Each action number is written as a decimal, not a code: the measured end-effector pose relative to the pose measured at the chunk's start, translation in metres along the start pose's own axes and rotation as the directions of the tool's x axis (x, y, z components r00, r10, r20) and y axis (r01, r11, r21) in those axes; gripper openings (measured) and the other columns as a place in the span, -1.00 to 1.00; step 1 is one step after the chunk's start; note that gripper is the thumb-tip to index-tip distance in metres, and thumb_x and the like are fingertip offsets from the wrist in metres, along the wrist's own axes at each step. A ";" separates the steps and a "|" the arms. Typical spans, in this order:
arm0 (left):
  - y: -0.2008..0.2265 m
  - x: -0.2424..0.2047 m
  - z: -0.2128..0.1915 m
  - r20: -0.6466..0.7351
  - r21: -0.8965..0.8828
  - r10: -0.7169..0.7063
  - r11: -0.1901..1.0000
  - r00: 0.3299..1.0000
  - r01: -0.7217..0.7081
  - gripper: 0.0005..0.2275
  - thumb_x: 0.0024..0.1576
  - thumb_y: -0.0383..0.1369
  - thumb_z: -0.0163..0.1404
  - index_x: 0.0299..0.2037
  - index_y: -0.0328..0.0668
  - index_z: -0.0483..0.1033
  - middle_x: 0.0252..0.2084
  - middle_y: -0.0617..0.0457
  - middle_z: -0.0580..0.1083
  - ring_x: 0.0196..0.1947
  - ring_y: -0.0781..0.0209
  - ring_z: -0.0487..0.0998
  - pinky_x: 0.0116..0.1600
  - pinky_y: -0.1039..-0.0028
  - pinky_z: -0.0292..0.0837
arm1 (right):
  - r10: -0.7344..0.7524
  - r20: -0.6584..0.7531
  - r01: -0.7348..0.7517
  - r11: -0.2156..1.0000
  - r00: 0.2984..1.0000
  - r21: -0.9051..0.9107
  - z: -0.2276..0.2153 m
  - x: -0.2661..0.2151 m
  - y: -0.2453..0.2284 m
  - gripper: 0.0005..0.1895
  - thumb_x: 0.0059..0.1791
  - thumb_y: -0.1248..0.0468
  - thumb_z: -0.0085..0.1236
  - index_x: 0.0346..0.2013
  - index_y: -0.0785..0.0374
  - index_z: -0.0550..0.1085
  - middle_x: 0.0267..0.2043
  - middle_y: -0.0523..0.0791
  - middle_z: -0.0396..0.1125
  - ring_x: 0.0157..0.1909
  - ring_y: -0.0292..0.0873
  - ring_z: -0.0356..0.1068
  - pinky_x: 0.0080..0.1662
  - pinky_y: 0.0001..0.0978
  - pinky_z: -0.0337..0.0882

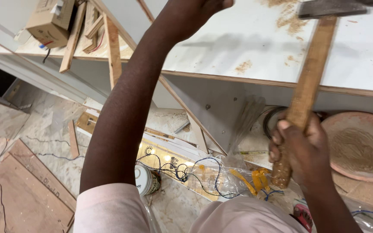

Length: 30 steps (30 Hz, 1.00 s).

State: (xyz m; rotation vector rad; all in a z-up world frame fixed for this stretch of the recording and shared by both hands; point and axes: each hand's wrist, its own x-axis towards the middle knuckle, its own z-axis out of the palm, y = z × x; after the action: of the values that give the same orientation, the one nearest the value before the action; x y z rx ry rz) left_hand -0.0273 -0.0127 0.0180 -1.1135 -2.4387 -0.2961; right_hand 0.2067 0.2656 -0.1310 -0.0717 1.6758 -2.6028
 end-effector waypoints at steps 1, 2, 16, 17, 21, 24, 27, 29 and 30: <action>-0.001 -0.003 0.000 0.036 -0.049 -0.047 0.998 0.998 0.049 -0.82 0.38 -0.31 0.15 -0.03 -0.29 0.51 -0.31 0.00 0.57 -0.36 0.24 0.58 -0.30 0.36 0.51 | 0.003 0.044 -0.003 1.000 0.999 -0.007 0.002 0.001 0.002 -0.86 0.09 0.28 -0.01 -0.13 0.28 0.30 -0.46 -0.10 0.21 -0.59 -0.25 0.24 -0.55 -0.35 0.36; -0.002 -0.008 0.001 0.074 -0.095 -0.093 0.990 0.993 0.100 -0.81 0.37 -0.33 0.14 0.03 -0.29 0.48 -0.28 0.00 0.57 -0.32 0.25 0.60 -0.27 0.37 0.53 | 0.025 0.046 -0.025 1.000 0.999 0.003 0.005 0.002 0.004 -0.85 0.09 0.28 -0.01 -0.11 0.28 0.30 -0.46 -0.10 0.22 -0.59 -0.25 0.25 -0.55 -0.35 0.35; 0.008 -0.038 -0.013 0.160 -0.056 -0.160 0.984 0.974 0.171 -0.50 0.23 -0.46 0.21 0.32 -0.16 0.25 0.09 -0.16 0.48 -0.03 0.01 0.61 -0.03 0.25 0.61 | 0.036 0.133 -0.041 0.999 0.990 0.035 0.021 0.020 0.008 -0.75 0.12 0.23 -0.02 0.01 0.32 0.30 -0.42 -0.07 0.24 -0.57 -0.25 0.25 -0.53 -0.38 0.33; 0.009 -0.038 -0.014 0.124 -0.064 -0.146 0.986 0.981 0.154 -0.47 0.21 -0.45 0.22 0.33 -0.19 0.22 0.13 -0.20 0.46 -0.02 -0.02 0.61 -0.03 0.25 0.62 | 0.033 0.134 -0.037 0.999 0.990 0.028 0.021 0.020 0.006 -0.74 0.11 0.23 -0.02 0.01 0.32 0.30 -0.42 -0.07 0.24 -0.57 -0.25 0.25 -0.53 -0.38 0.33; 0.008 -0.043 -0.019 0.038 -0.025 -0.312 0.950 0.949 0.313 -0.47 0.15 -0.32 0.31 0.23 -0.16 0.27 0.08 -0.10 0.53 -0.03 0.05 0.68 -0.02 0.27 0.65 | 0.035 0.144 -0.034 0.999 0.989 -0.010 0.023 0.019 0.001 -0.73 0.09 0.21 -0.01 0.02 0.30 0.30 -0.42 -0.09 0.25 -0.57 -0.25 0.26 -0.53 -0.37 0.35; 0.002 -0.047 -0.026 -0.086 0.157 -0.279 0.944 0.956 0.290 -0.43 0.10 -0.24 0.38 0.20 -0.19 0.31 -0.03 -0.11 0.56 -0.10 -0.02 0.64 -0.12 0.20 0.57 | 0.036 0.165 -0.027 0.998 0.986 -0.059 0.024 0.019 -0.005 -0.72 0.09 0.21 0.01 0.01 0.31 0.30 -0.43 -0.09 0.25 -0.58 -0.24 0.27 -0.55 -0.36 0.36; -0.005 -0.055 -0.031 -0.137 0.226 -0.290 0.922 0.947 0.315 -0.48 0.09 -0.20 0.39 0.12 -0.20 0.38 -0.12 -0.10 0.56 -0.22 -0.03 0.61 -0.24 0.17 0.49 | 0.042 0.186 -0.015 0.989 0.982 -0.145 0.026 0.022 -0.012 -0.71 0.08 0.19 0.02 0.00 0.32 0.31 -0.44 -0.09 0.25 -0.58 -0.25 0.28 -0.55 -0.35 0.37; -0.009 -0.057 -0.031 -0.187 0.229 -0.234 0.934 0.954 0.274 -0.52 0.09 -0.17 0.40 0.06 -0.19 0.42 -0.18 -0.05 0.57 -0.22 -0.02 0.60 -0.23 0.17 0.49 | 0.049 0.208 -0.004 0.977 0.977 -0.211 0.029 0.024 -0.019 -0.69 0.08 0.17 0.02 -0.01 0.33 0.30 -0.45 -0.10 0.25 -0.58 -0.25 0.29 -0.55 -0.35 0.38; -0.012 -0.057 -0.031 -0.212 0.231 -0.206 0.939 0.955 0.253 -0.53 0.10 -0.16 0.40 0.02 -0.19 0.43 -0.20 -0.02 0.58 -0.21 -0.01 0.60 -0.22 0.17 0.48 | 0.052 0.227 0.006 0.970 0.972 -0.245 0.031 0.026 -0.025 -0.67 0.08 0.15 0.03 -0.02 0.33 0.30 -0.46 -0.11 0.25 -0.58 -0.25 0.30 -0.54 -0.36 0.38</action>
State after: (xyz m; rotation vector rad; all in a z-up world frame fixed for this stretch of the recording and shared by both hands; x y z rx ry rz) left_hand 0.0065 -0.0696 0.0183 -0.6599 -2.3593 -0.1419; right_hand 0.1822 0.2460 -0.0953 -0.3486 1.8825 -2.2530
